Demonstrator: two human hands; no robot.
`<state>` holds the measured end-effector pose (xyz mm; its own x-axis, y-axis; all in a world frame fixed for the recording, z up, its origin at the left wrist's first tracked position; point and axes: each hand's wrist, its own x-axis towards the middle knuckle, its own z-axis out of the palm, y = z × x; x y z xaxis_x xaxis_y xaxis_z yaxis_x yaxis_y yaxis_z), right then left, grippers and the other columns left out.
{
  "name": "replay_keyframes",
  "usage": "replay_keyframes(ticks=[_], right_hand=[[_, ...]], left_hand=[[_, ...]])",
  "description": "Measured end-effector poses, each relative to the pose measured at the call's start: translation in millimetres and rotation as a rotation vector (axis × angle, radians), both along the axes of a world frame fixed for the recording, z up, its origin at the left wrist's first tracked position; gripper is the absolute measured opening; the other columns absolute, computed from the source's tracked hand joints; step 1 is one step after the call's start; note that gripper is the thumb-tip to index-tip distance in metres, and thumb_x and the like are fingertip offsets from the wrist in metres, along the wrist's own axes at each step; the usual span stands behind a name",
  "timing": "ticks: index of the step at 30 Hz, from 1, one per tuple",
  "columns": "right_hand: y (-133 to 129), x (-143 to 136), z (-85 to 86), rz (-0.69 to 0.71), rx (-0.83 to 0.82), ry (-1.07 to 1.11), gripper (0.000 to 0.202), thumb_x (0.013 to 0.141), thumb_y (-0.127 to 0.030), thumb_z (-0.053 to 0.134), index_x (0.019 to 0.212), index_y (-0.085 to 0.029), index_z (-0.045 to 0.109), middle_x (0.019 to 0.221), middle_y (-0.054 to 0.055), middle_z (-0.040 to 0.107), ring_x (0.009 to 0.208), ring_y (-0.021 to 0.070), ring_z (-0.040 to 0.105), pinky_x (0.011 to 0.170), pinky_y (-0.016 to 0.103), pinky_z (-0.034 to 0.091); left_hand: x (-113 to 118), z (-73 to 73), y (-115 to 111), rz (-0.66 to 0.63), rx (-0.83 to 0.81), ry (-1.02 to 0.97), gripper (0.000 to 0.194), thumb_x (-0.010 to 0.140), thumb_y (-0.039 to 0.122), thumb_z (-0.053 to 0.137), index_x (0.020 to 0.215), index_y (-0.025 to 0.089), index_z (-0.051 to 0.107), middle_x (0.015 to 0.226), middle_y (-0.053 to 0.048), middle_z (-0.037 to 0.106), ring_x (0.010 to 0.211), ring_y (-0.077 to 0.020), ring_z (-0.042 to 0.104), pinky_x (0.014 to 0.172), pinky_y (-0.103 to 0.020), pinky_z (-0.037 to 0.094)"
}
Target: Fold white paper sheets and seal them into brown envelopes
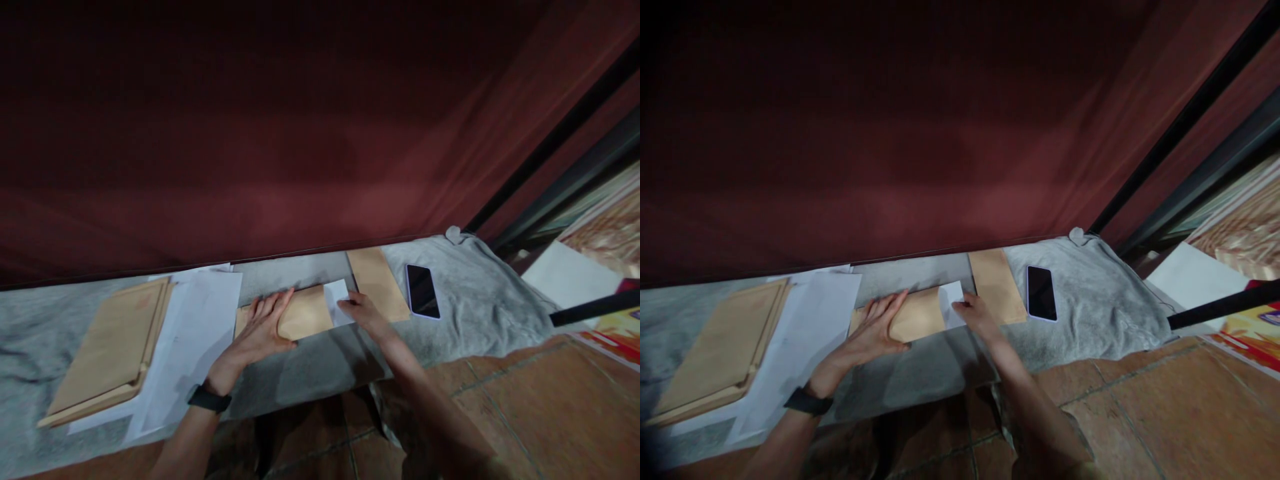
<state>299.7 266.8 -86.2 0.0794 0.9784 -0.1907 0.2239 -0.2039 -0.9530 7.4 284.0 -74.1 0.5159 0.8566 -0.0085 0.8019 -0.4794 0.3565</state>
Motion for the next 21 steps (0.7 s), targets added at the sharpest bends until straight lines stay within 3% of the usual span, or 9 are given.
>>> replay_keyframes(ticks=[4, 7, 14, 21], right_hand=[[1, -20, -7.1, -0.071, -0.002, -0.008, 0.013, 0.074, -0.033, 0.066, 0.068, -0.022, 0.068, 0.077, 0.001, 0.068, 0.081, 0.02, 0.061, 0.072, 0.028, 0.046], [5, -21, -10.4, -0.119, -0.029, 0.016, 0.013, 0.077, -0.034, 0.065, 0.076, -0.022, 0.071, 0.081, 0.002, 0.071, 0.082, 0.0206, 0.063, 0.076, 0.03, 0.049], [6, -18, -14.6, -0.138, -0.091, 0.104, 0.026, 0.079, -0.045, 0.064, 0.076, -0.02, 0.071, 0.069, 0.002, 0.068, 0.071, 0.0196, 0.062, 0.067, 0.03, 0.048], [0, -31, -17.4, -0.044, -0.102, 0.156, 0.023, 0.076, -0.038, 0.066, 0.068, -0.018, 0.072, 0.059, 0.001, 0.065, 0.061, 0.0176, 0.059, 0.06, 0.029, 0.046]], left_hand=[[7, 1.0, -1, -0.015, 0.017, -0.01, 0.124, 0.067, 0.042, 0.083, 0.167, 0.028, 0.012, 0.155, -0.016, 0.044, 0.148, -0.039, 0.036, 0.126, -0.062, 0.013], [10, 1.9, -1, -0.016, 0.01, -0.015, 0.123, 0.067, 0.042, 0.083, 0.167, 0.027, 0.012, 0.156, -0.016, 0.043, 0.148, -0.0396, 0.037, 0.126, -0.062, 0.014], [14, 0.6, -7, -0.065, 0.018, -0.024, 0.123, 0.067, 0.039, 0.083, 0.167, 0.028, 0.01, 0.154, -0.015, 0.044, 0.146, -0.0395, 0.038, 0.125, -0.062, 0.016], [18, -0.2, -8, -0.075, 0.026, -0.03, 0.123, 0.068, 0.039, 0.082, 0.167, 0.029, 0.009, 0.153, -0.014, 0.044, 0.147, -0.0389, 0.038, 0.126, -0.061, 0.015]])
